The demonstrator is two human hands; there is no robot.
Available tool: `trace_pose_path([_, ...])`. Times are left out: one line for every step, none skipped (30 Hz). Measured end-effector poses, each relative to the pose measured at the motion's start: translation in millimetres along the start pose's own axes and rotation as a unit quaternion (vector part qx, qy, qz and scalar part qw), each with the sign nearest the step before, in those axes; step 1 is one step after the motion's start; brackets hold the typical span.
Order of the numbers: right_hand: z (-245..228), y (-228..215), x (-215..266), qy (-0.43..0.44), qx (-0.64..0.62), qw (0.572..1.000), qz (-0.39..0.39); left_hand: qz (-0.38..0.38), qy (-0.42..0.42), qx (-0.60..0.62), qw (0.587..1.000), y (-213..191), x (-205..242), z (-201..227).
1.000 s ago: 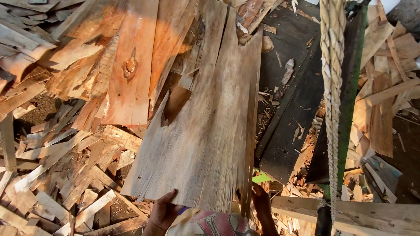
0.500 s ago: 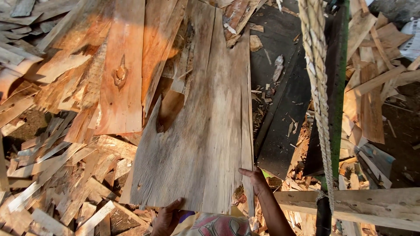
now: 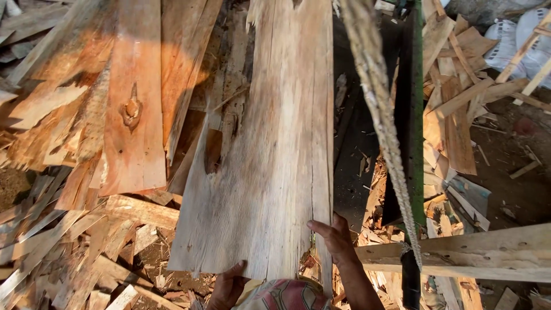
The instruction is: Trimming and sorting thin wood veneer sheets using a manual cutting machine in a workshop.
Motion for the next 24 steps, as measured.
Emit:
trace_pose_path([2.5,-7.5,-0.8,-0.001,-0.002,1.0,0.006,-0.003,-0.004,-0.004,1.0,13.1,-0.7,6.6])
trace_pose_path([7.3,-19.2,-0.2,0.015,-0.01,0.999,0.041,-0.014,0.027,-0.029,0.999,27.6,-1.8,15.7])
trace_pose_path([12.3,-31.1,0.4,0.031,-0.019,0.996,0.076,-0.025,0.058,-0.054,0.997,42.5,-2.9,24.3])
trace_pose_path([35.6,-50.2,-12.3,0.032,-0.022,0.996,0.084,-0.027,0.051,-0.058,0.997,35.5,-19.5,25.6])
trace_pose_path([58.6,-71.3,-24.2,0.019,-0.041,0.993,0.107,-0.01,0.048,-0.082,0.995,26.8,-36.3,27.0])
trace_pose_path([84.7,-92.1,-32.6,0.009,-0.061,0.99,0.129,0.011,0.045,-0.107,0.993,16.5,-49.6,26.5])
trace_pose_path([93.2,-101.0,-37.5,0.013,-0.065,0.988,0.136,0.011,0.037,-0.112,0.993,26.1,-52.4,29.2])
trace_pose_path([99.9,-107.1,-39.8,-0.018,-0.045,0.988,0.145,-0.038,0.177,-0.468,0.865,49.0,-48.7,48.4])
trace_pose_path([107.0,-113.4,-41.7,-0.048,-0.023,0.986,0.155,-0.091,0.29,-0.745,0.594,77.4,-41.5,50.6])
trace_pose_path([106.7,-108.1,-26.2,-0.044,-0.027,0.985,0.162,-0.097,0.283,-0.748,0.592,93.6,-46.2,48.2])
trace_pose_path([106.7,-105.7,-9.1,0.014,0.073,0.975,0.207,-0.069,0.161,-0.526,0.832,92.6,-58.6,46.1])
trace_pose_path([103.4,-103.8,7.2,0.07,0.176,0.951,0.244,-0.024,0.021,-0.239,0.971,94.7,-65.6,30.9])
trace_pose_path([120.9,-106.0,17.9,0.076,0.173,0.95,0.247,-0.022,0.015,-0.241,0.97,76.4,-79.4,23.9])
trace_pose_path([133.3,-106.6,27.7,0.038,0.233,0.937,0.257,-0.023,0.005,-0.247,0.969,56.2,-94.7,16.5])
trace_pose_path([145.8,-105.2,37.8,0.0,0.292,0.919,0.264,-0.024,-0.006,-0.253,0.967,35.5,-109.7,9.6])
trace_pose_path([160.5,-112.9,46.5,0.004,0.292,0.919,0.266,-0.025,-0.01,-0.255,0.967,37.4,-102.7,12.0])
trace_pose_path([177.2,-122.2,56.1,-0.002,0.21,0.94,0.27,-0.077,0.118,-0.554,0.821,55.0,-93.2,25.3])
trace_pose_path([194.5,-132.7,65.1,-0.009,0.126,0.954,0.272,-0.124,0.232,-0.781,0.567,76.9,-80.6,25.3])
trace_pose_path([196.6,-146.5,71.0,-0.006,0.124,0.953,0.275,-0.128,0.229,-0.782,0.566,90.8,-81.6,27.4])
trace_pose_path([203.3,-155.7,77.1,-0.025,-0.009,0.97,0.242,-0.085,0.115,-0.539,0.83,84.0,-86.8,30.8])
trace_pose_path([209.1,-163.5,83.6,-0.044,-0.143,0.967,0.205,-0.027,-0.015,-0.22,0.975,79.2,-87.1,21.4])
trace_pose_path([192.4,-165.9,92.5,-0.044,-0.144,0.967,0.208,-0.028,-0.017,-0.222,0.975,77.8,-89.5,20.7])
trace_pose_path([171.8,-164.3,99.2,-0.116,-0.265,0.945,0.153,-0.036,-0.006,-0.227,0.973,77.8,-91.7,21.4])
trace_pose_path([149.3,-162.7,107.3,-0.184,-0.378,0.902,0.094,-0.044,0.005,-0.231,0.972,77.2,-93.8,22.1])
Point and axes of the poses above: each hand's wrist, its own x-axis away from the middle knuckle, its own y-axis out of the palm, z = x × y, the point moved 5 cm from there along -x, towards the middle knuckle, and after that the axes turned 10 degrees about -z, right-handed, at the moved point
